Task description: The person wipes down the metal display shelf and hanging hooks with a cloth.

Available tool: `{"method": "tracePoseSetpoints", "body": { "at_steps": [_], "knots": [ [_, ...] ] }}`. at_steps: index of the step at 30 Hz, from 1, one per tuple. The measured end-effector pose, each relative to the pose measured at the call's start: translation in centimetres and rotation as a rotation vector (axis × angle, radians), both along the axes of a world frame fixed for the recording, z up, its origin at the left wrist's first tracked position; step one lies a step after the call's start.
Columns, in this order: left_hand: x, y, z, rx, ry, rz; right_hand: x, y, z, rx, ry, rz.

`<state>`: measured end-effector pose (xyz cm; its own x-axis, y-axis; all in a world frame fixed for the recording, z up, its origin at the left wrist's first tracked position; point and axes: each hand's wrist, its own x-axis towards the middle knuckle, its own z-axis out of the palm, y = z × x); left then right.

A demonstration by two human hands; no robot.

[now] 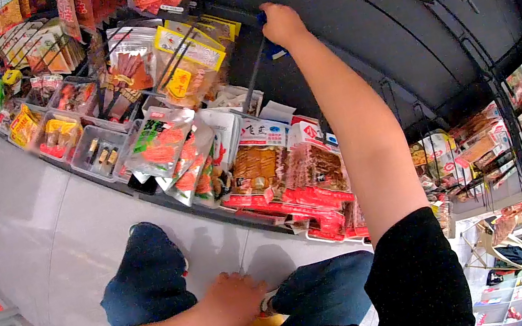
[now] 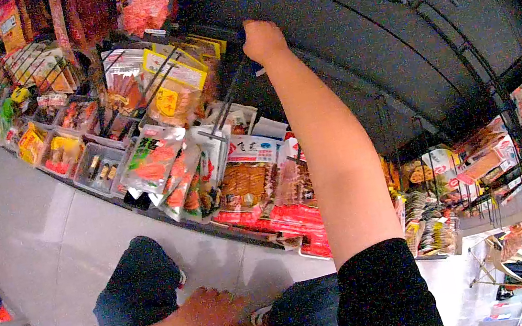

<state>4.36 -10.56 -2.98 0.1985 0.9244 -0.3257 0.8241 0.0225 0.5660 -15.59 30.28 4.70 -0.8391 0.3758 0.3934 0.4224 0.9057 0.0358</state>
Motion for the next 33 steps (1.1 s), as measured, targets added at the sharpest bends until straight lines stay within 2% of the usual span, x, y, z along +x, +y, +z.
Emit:
{"method": "tracePoseSetpoints", "body": {
  "at_steps": [2, 5, 7, 10, 11, 13, 15, 18, 25, 28, 31, 32, 33],
  "knots": [
    [0.5, 0.5, 0.1, -0.018, -0.060, 0.007, -0.9, -0.4, 0.5, 0.007, -0.059, 0.056],
    [1.0, 0.1, -0.3, -0.128, -0.101, -0.072, -2.7, -1.2, 1.0, 0.013, -0.002, 0.079],
    [0.9, -0.3, -0.6, 0.052, -0.077, -0.013, -4.4, -2.8, 1.0, -0.008, -0.021, 0.071],
    [0.2, -0.7, -0.5, 0.104, -0.037, 0.030, -7.2, -2.6, -1.1, 0.111, 0.214, 0.268],
    [-0.1, -0.9, -0.4, 0.102, -0.039, 0.025, -7.8, -2.1, -2.1, 0.110, 0.212, 0.262],
    [-0.3, -1.2, -0.5, 0.133, 0.015, 0.013, -8.1, -2.7, -2.7, 0.242, 0.014, 0.258],
    [0.1, -1.3, -0.7, 0.112, 0.036, -0.008, -7.5, -2.3, -2.7, 0.218, 0.049, 0.265],
    [-0.2, -1.4, -0.2, 0.125, 0.040, -0.032, -5.9, -0.9, -1.1, 0.031, -0.008, 0.176],
    [0.4, -1.1, -0.3, 0.147, 0.091, -0.005, -0.6, 1.7, -0.3, 0.016, -0.053, 0.112],
    [0.1, -1.1, 0.3, 0.133, 0.030, 0.000, 0.6, 3.0, 0.4, -0.083, 0.026, 0.165],
    [0.2, -0.8, 0.8, 0.096, 0.070, 0.015, 3.5, 4.2, 2.1, -0.216, 0.294, 0.056],
    [0.2, -0.7, 0.8, 0.102, 0.069, 0.014, 5.0, 4.6, 2.7, -0.176, 0.309, 0.065],
    [0.3, -0.6, 0.5, 0.084, 0.060, -0.001, 6.2, 5.0, 3.3, -0.091, 0.302, -0.045]
  ]
}}
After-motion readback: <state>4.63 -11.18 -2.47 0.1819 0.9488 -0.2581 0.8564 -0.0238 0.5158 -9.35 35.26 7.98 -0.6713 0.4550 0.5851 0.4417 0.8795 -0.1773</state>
